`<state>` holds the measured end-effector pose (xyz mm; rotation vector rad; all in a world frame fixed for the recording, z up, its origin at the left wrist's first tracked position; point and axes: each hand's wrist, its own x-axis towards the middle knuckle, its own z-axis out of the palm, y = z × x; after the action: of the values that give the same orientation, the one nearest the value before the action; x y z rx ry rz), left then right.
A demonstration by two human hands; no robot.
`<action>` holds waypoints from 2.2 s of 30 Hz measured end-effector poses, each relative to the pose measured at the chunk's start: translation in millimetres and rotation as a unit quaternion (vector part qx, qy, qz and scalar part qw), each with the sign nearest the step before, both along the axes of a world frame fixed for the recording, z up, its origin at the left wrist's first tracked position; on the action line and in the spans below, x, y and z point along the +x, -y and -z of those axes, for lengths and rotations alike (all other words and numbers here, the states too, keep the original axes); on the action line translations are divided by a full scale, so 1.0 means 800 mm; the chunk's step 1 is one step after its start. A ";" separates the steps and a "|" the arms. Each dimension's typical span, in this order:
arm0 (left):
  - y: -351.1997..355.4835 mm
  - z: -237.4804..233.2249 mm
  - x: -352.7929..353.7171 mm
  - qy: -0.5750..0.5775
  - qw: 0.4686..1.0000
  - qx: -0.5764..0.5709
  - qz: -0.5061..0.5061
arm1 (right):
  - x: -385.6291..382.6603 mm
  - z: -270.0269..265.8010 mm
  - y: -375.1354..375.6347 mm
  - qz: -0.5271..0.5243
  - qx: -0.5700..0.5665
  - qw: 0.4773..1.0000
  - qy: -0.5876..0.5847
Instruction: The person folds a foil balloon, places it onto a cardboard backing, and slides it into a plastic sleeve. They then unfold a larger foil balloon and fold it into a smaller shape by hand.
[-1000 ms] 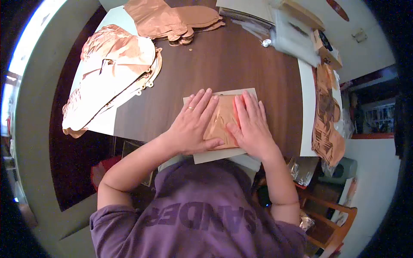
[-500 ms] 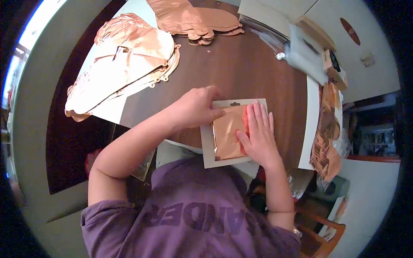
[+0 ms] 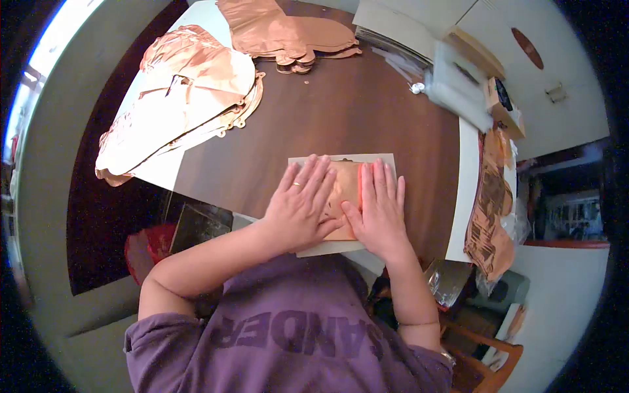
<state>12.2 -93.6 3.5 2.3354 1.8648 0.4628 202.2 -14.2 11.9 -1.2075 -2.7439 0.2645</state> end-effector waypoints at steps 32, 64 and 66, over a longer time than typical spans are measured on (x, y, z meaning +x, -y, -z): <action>-0.044 -0.021 -0.013 -0.020 0.996 0.005 0.090 | 0.019 -0.022 -0.022 0.061 -0.007 0.998 -0.009; -0.016 -0.001 0.028 -0.013 1.000 -0.017 -0.014 | 0.018 -0.002 -0.045 -0.021 0.017 0.999 -0.017; -0.017 0.000 0.025 -0.006 1.000 -0.008 -0.009 | 0.018 -0.001 -0.044 -0.021 0.031 0.999 -0.019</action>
<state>32.2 -80.3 3.6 2.3186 1.8907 0.4349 216.6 20.9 12.7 -1.1182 -2.7264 0.2044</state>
